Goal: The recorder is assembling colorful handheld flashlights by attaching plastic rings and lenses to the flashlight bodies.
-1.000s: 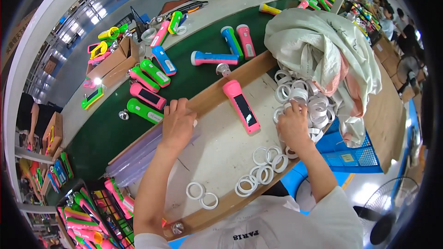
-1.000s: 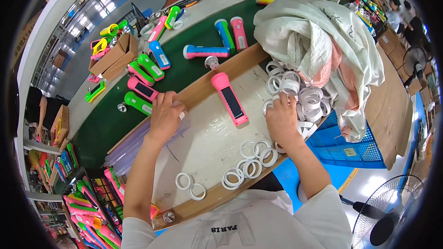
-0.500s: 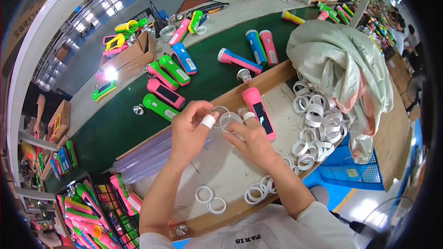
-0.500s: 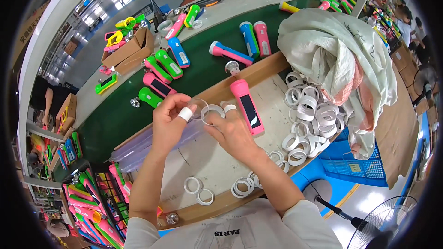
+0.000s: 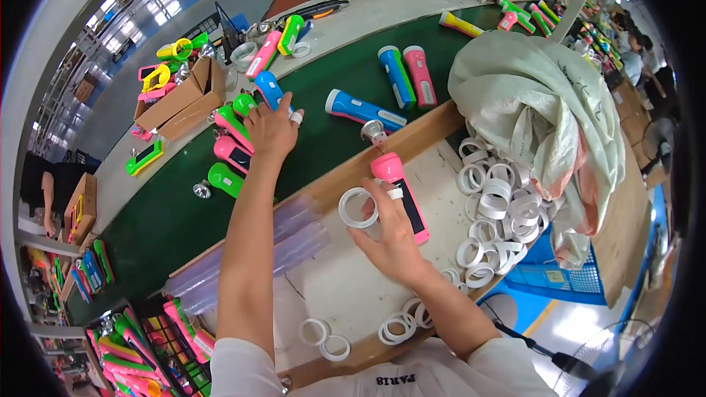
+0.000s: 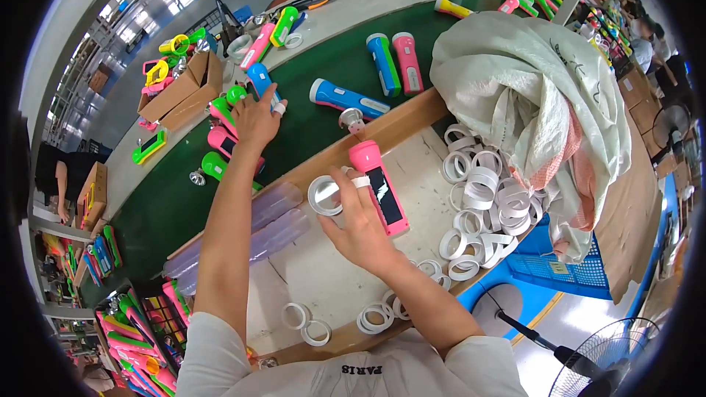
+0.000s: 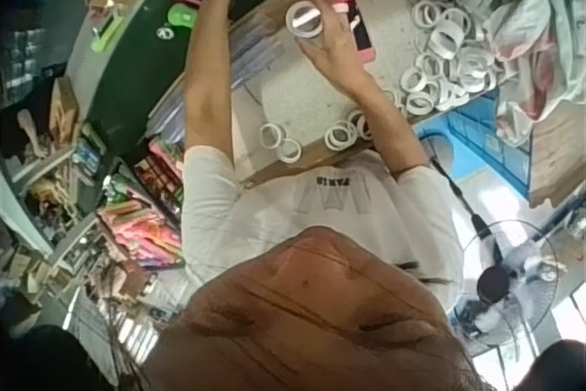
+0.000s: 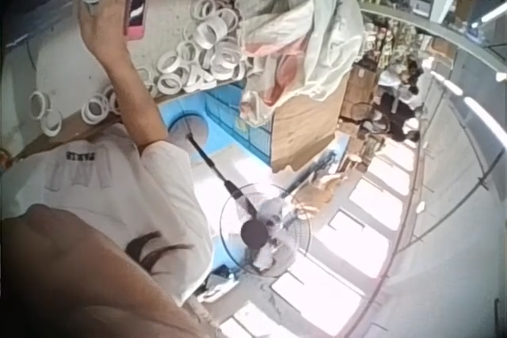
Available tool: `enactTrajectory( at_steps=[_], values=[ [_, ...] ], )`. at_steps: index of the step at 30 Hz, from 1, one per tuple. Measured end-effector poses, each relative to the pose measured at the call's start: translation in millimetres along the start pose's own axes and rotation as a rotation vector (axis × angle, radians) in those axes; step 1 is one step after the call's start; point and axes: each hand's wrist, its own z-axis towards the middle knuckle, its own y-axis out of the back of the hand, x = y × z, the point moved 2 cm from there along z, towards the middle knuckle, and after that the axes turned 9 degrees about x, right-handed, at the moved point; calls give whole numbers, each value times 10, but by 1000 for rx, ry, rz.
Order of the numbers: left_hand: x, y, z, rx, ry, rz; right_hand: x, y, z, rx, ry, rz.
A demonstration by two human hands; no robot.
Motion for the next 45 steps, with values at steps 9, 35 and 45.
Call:
enactTrajectory(
  at_steps=[9, 35, 45],
  values=[
    [285, -192, -159, 176, -188, 16, -95, 80, -25, -39, 13, 55],
    [573, 1863, -2528, 513, -31, -1396, -14, -157, -147, 111, 32, 248],
    [494, 2068, -2664, 605, 50, -1212, 77, -59, -215, 186, 270, -24]
  ],
)
